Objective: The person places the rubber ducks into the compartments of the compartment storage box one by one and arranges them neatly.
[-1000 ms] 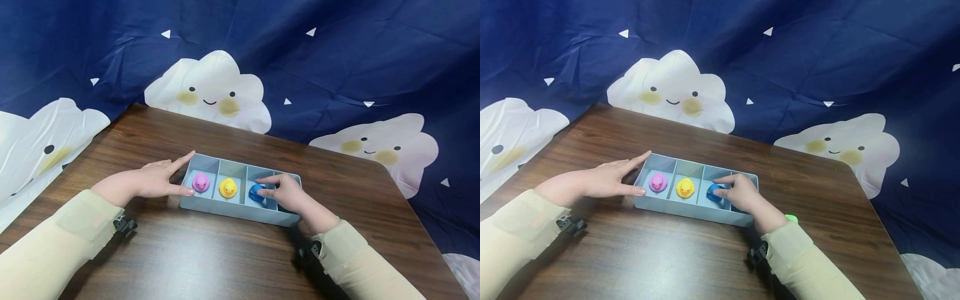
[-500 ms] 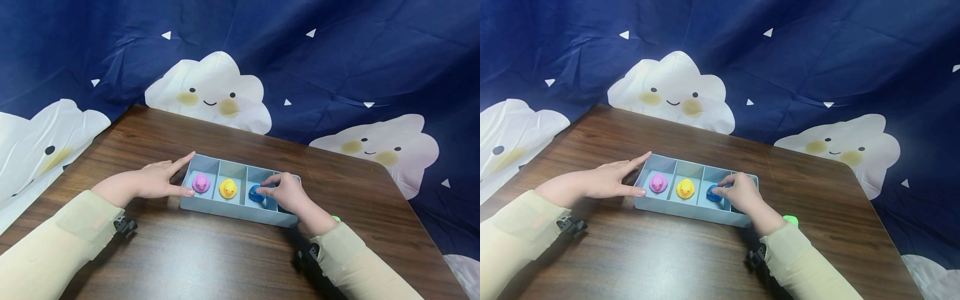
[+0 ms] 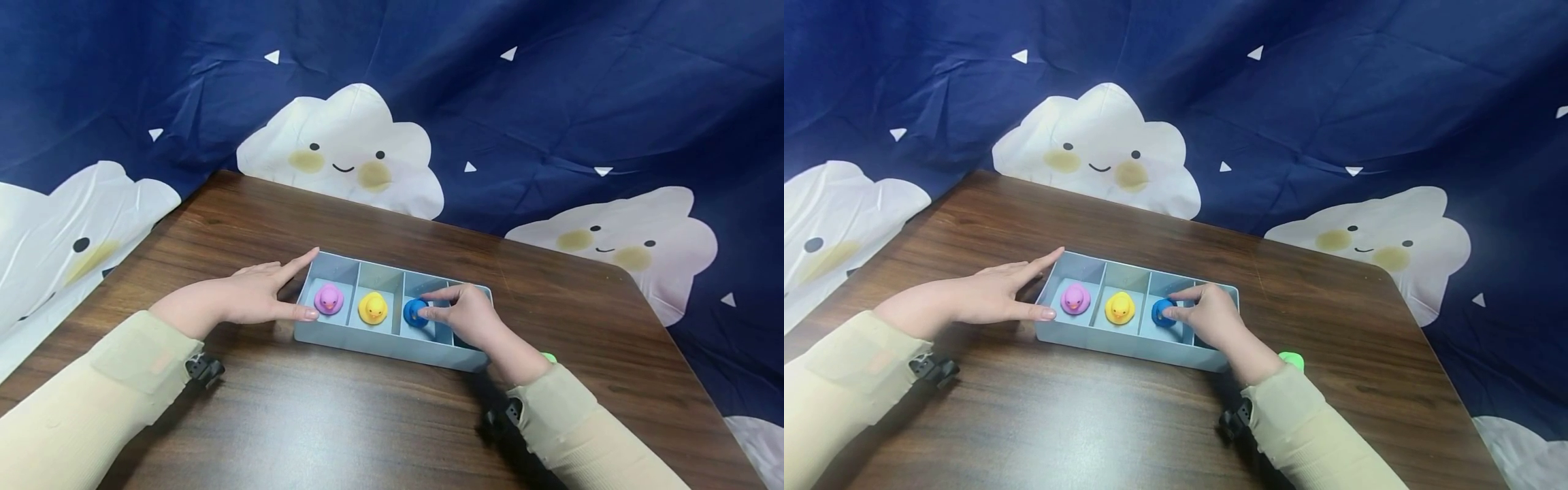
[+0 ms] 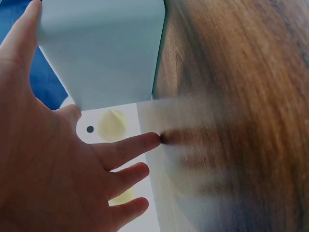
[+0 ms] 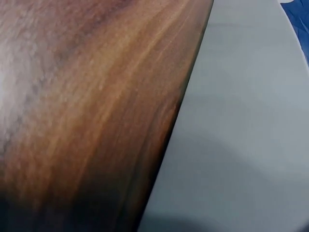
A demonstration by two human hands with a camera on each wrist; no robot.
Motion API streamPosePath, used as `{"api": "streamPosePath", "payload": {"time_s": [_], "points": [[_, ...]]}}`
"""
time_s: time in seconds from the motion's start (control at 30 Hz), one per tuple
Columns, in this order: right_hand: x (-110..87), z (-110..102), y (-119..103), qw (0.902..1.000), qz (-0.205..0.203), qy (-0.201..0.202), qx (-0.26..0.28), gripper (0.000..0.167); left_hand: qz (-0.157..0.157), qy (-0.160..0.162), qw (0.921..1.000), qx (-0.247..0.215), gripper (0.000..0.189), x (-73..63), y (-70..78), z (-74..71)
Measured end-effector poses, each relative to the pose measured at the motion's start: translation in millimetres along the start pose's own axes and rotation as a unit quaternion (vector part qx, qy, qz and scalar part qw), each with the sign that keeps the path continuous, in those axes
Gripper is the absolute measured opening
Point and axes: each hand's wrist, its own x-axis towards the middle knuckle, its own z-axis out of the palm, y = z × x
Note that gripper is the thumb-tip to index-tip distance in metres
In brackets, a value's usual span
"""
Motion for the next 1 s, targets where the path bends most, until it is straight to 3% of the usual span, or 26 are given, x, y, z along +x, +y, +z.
{"api": "streamPosePath", "payload": {"time_s": [0.13,1.0], "points": [[-0.6,0.6,-1.0,0.9999,0.008,0.009,0.000,0.028,0.000,-0.001,1.0000,-0.001,0.107,-0.3,0.4,0.0],[-2.5,-4.1,-2.1,0.9995,0.003,-0.032,0.009,0.025,0.000,0.000,1.0000,-0.002,0.106,-0.1,-1.0,0.3]]}}
